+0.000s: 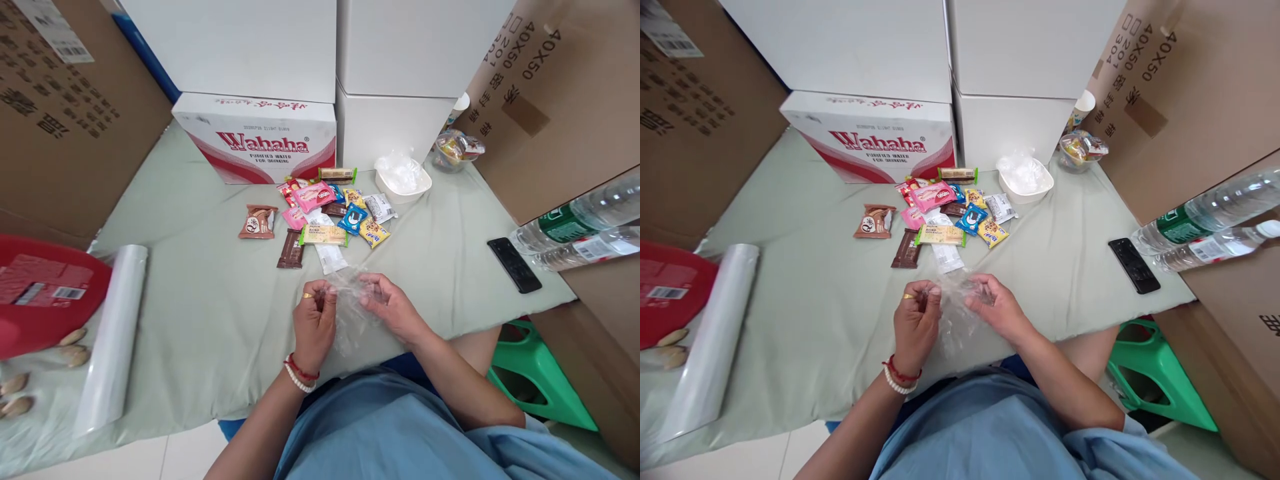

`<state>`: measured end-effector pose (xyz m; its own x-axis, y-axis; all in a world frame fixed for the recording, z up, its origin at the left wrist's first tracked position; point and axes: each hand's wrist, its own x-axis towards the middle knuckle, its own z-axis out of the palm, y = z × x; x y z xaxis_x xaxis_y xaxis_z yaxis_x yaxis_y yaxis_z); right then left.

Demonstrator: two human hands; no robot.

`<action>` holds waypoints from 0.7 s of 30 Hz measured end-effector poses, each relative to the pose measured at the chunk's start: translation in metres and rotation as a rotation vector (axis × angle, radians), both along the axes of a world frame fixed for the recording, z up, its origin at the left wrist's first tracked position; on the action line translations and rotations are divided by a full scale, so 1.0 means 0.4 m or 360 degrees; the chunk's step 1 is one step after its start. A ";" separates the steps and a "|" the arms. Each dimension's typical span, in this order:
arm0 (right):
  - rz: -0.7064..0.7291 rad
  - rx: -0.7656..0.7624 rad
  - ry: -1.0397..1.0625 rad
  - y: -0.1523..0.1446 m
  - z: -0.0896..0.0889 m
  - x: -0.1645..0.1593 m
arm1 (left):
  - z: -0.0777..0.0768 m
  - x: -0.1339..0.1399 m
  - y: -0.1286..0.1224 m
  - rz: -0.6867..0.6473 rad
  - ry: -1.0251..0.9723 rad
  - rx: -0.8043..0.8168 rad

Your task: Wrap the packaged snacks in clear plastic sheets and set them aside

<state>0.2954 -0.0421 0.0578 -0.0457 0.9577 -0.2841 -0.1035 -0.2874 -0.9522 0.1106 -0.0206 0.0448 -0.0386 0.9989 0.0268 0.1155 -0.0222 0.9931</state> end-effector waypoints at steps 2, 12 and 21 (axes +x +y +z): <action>-0.0155 -0.0059 0.0025 0.009 -0.003 0.008 | 0.003 -0.017 0.004 0.0054 -0.0075 -0.0044; -0.0313 -0.0257 0.0246 -0.013 -0.017 0.131 | -0.004 -0.102 -0.005 -0.0054 -0.0043 -0.0209; -0.0148 -0.0213 0.0047 0.066 0.002 0.078 | 0.009 -0.095 -0.015 -0.0093 -0.0154 -0.0319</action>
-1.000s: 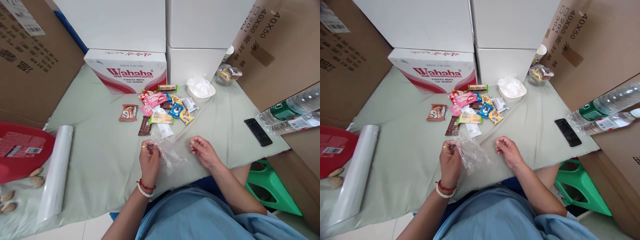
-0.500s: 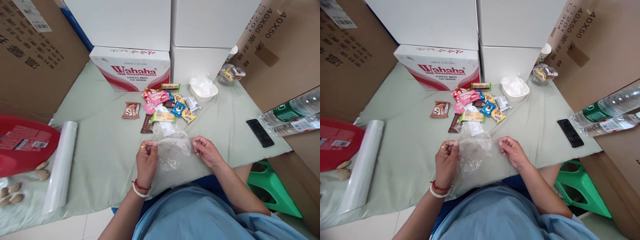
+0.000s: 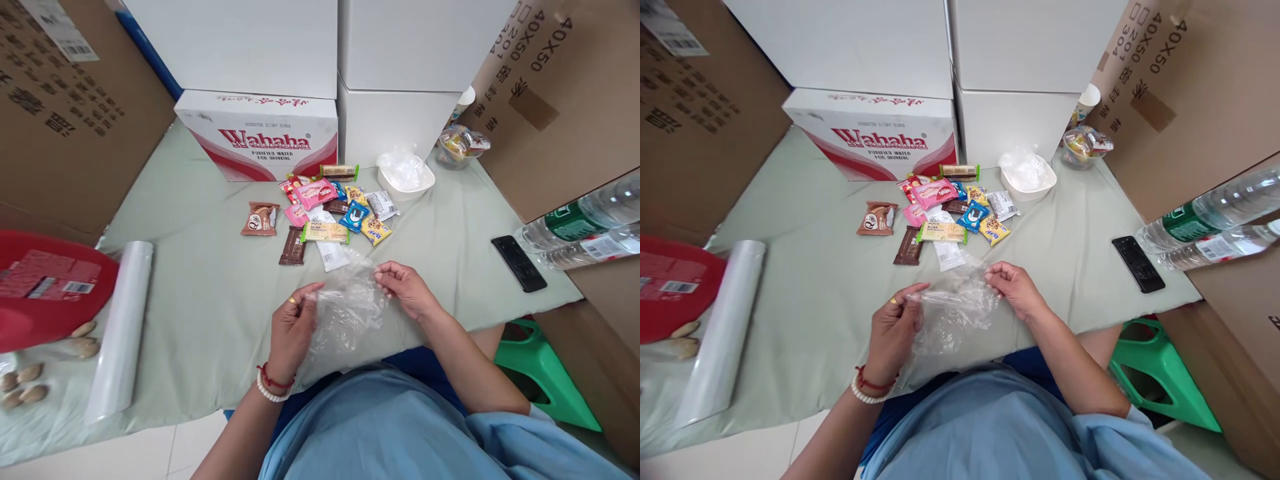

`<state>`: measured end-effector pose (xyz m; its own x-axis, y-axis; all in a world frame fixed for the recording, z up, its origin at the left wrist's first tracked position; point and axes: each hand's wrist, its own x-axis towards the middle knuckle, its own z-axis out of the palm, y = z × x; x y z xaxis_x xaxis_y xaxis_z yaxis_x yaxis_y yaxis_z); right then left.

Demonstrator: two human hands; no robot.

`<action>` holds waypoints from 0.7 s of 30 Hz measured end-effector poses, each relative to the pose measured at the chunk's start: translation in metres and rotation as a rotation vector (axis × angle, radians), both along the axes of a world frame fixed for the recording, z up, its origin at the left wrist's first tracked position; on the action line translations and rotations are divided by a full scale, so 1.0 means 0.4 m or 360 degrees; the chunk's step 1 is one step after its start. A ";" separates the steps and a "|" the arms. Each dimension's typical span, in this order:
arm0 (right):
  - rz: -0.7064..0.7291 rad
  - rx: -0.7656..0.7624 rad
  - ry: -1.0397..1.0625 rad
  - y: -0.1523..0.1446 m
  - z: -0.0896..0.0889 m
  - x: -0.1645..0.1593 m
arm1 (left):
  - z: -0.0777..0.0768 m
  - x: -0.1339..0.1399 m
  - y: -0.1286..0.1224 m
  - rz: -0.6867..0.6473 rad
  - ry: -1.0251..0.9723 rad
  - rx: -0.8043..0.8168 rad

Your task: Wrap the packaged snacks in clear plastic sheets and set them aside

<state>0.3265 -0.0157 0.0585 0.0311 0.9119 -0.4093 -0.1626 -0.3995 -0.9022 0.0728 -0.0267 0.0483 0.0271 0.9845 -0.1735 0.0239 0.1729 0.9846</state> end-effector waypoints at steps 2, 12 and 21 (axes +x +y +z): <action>-0.0142 -0.0035 0.0029 -0.004 -0.006 0.013 | -0.013 -0.025 0.000 0.0204 -0.0071 -0.0083; -0.0188 -0.0122 -0.0040 -0.072 -0.040 0.066 | -0.042 -0.105 -0.067 -0.0022 0.1482 0.1127; -0.0118 -0.0024 0.0068 -0.059 0.031 0.064 | -0.014 0.005 0.014 -0.0433 0.1037 0.0412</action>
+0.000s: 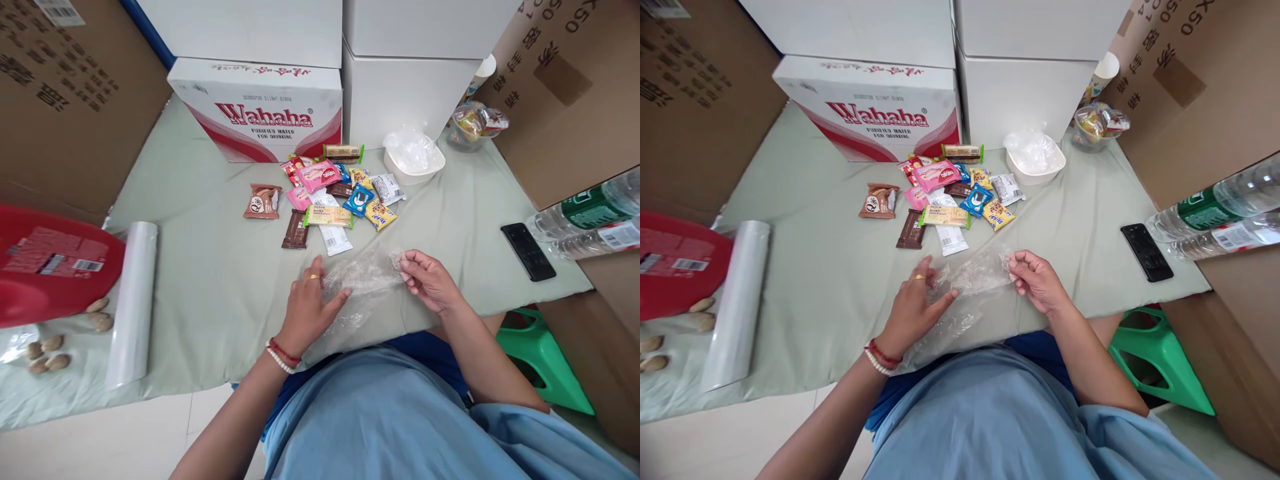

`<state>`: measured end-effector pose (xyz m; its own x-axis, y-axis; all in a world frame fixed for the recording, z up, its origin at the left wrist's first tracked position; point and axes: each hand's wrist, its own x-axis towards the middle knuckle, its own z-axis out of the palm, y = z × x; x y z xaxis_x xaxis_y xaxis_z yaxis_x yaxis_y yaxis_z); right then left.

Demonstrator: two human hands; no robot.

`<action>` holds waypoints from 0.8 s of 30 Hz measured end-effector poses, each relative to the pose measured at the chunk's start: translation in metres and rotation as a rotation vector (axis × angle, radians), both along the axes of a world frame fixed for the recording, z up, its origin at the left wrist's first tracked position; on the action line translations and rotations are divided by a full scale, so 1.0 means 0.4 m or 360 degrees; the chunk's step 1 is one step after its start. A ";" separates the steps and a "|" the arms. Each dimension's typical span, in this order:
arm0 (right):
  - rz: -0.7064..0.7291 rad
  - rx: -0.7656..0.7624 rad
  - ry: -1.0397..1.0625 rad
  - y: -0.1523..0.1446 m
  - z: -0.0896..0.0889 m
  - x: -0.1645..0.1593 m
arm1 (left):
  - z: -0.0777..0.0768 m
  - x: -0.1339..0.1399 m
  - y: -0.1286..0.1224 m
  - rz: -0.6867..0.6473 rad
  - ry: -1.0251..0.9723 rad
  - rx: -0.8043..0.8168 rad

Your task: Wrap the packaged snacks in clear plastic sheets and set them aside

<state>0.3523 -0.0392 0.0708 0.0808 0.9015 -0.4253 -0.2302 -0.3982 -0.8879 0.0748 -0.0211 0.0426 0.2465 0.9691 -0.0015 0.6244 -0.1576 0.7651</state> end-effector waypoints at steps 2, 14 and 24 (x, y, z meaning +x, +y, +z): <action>-0.0108 0.0108 0.0089 -0.001 0.009 0.001 | -0.008 0.020 0.007 0.0054 -0.0170 -0.0250; 0.0013 0.0112 -0.0432 -0.001 -0.110 -0.052 | -0.019 -0.029 -0.036 0.0816 -0.1130 -0.0454; 0.0015 0.0170 -0.0575 0.064 -0.115 0.050 | -0.021 -0.197 -0.128 0.1376 -0.0717 -0.0280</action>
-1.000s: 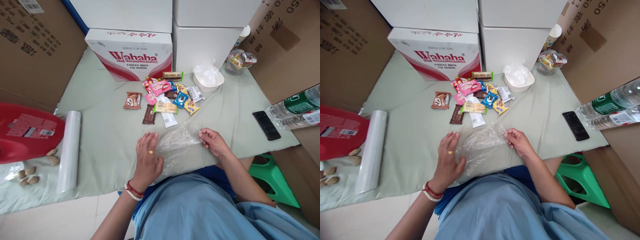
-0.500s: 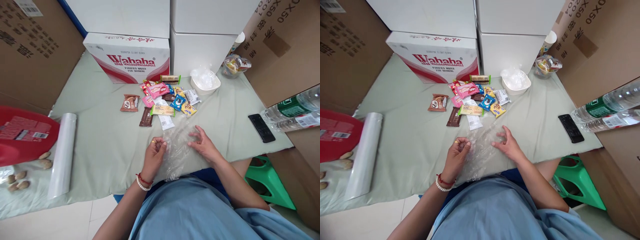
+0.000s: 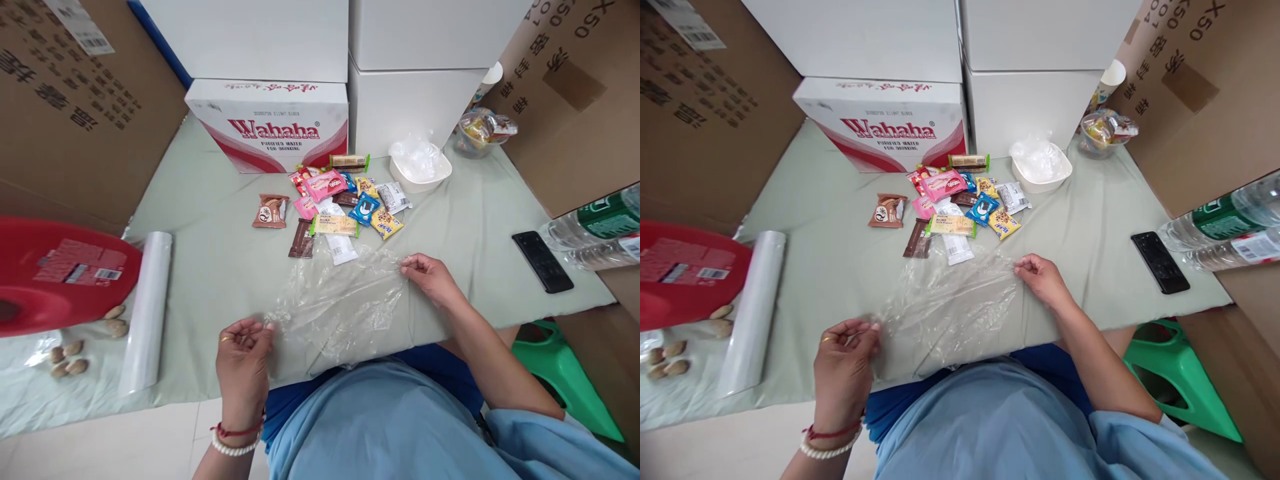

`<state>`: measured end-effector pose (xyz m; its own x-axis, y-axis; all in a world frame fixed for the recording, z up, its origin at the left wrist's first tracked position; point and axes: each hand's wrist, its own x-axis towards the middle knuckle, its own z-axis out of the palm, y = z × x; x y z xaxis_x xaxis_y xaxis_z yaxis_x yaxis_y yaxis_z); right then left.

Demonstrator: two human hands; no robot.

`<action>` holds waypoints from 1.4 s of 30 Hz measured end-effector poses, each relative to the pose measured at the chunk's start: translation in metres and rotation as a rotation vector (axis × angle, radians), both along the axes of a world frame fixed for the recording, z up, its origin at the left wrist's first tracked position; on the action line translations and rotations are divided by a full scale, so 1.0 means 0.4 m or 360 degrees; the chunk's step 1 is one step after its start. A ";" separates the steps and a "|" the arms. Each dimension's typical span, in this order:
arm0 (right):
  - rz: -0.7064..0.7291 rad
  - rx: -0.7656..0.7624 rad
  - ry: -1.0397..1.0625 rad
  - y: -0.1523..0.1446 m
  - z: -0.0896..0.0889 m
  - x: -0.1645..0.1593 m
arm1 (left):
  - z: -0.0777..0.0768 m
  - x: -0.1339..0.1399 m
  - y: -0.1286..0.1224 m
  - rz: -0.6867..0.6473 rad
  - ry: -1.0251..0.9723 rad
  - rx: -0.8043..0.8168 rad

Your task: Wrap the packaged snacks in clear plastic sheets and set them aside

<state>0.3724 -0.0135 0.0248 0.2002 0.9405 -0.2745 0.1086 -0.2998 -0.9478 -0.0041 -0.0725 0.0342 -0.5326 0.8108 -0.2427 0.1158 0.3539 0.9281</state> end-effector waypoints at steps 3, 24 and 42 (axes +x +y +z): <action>0.0126 0.0015 -0.0103 0.040 0.022 0.030 | 0.057 0.008 -0.008 -0.0128 0.0633 0.0224; 0.1281 0.0529 -0.1032 -0.245 0.001 0.047 | -0.079 0.152 0.054 -0.1360 0.1572 0.0416; 0.1006 0.0637 -0.1368 -0.028 0.003 0.028 | -0.057 0.104 0.112 -0.1475 0.1800 0.0265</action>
